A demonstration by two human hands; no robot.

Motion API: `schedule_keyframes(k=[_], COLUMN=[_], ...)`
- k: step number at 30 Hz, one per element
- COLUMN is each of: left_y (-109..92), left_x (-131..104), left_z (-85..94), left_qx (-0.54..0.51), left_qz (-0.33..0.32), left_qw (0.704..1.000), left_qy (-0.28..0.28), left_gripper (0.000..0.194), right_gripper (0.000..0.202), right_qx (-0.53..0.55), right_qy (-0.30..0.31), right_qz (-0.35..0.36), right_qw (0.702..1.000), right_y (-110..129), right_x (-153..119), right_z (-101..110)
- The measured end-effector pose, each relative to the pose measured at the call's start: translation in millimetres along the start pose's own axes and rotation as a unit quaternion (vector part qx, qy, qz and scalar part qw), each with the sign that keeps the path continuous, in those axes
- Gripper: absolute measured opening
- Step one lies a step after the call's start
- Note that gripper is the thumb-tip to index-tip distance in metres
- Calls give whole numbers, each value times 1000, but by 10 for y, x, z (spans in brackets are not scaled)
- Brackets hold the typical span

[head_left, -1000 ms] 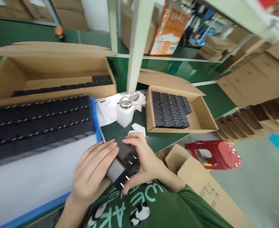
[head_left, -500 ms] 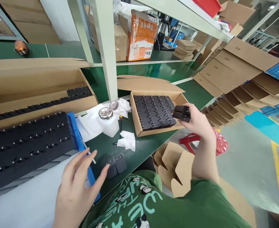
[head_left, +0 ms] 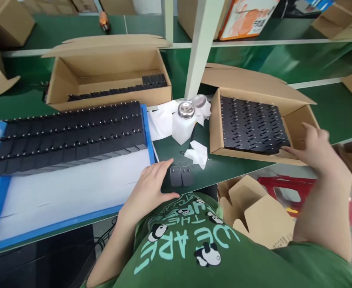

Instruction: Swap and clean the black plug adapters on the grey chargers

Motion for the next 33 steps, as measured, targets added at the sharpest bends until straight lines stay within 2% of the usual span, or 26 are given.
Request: schedule_keyframes(k=[2,3,4,5,6,7,8,9,11,13,14,16,18,20,23,27,33], left_y=[-35,-56,-75,-90,-93,-86,-68,-38,53,158,198,243,234,199,131,97,107], left_x=[27,49,76,103,128,148,161,166,150,110,88,53,43,51,70,60,42], left_z=[-45,-58,-72,-85,-95,-101,-100,-92,-51,12,44,102,128,132,136,164,126], left_qx=[-4,-14,-29,-49,-71,-96,-121,-147,-216,-335,-408,-546,-635,-682,-709,-716,-725], left_qz=[0,0,-1,-1,2,8,16,27,53,70,66,38,2,-18,-29,-32,-14], left_qw=[1000,1000,1000,999,997,995,992,989,975,938,908,830,763,722,697,688,677], left_qy=[10,10,11,12,13,14,12,8,-12,-50,-72,-108,-117,-112,-102,-114,-128], left_gripper=[93,90,84,78,71,63,57,53,51,53,56,62,67,70,71,71,76], right_gripper=[50,46,49,55,67,81,87,85,68,54,54,60,66,68,70,77,79], right_qx=[-82,-80,-59,-2,74,132,172,209,248,318,374,505,589,621,637,631,664], right_qy=[-78,-78,-42,40,152,229,249,255,232,205,193,163,137,125,121,109,111], right_qz=[-81,-93,-88,-61,-26,-9,-14,-20,-45,-70,-80,-93,-88,-79,-80,-113,-83], right_qw=[990,989,994,997,985,964,953,944,940,923,904,843,792,770,757,760,735], right_y=[453,767,1098,1441,1775,2030,2170,2244,2208,2103,2069,2052,2109,2198,2312,2312,2380], right_x=[-142,-214,-270,-320,-396,-475,-505,-511,-474,-434,-418,-390,-365,-346,-324,-301,-267], right_z=[-34,-199,-478,-871,-1320,-1688,-1935,-2121,-2302,-2303,-2261,-2139,-2029,-1975,-1970,-1981,-1909])
Point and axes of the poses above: each hand's wrist, its own x-axis towards the middle knuckle, its own z-axis out of the back of the hand, y = z × x, the point moved 9 cm from there along x, towards the middle knuckle
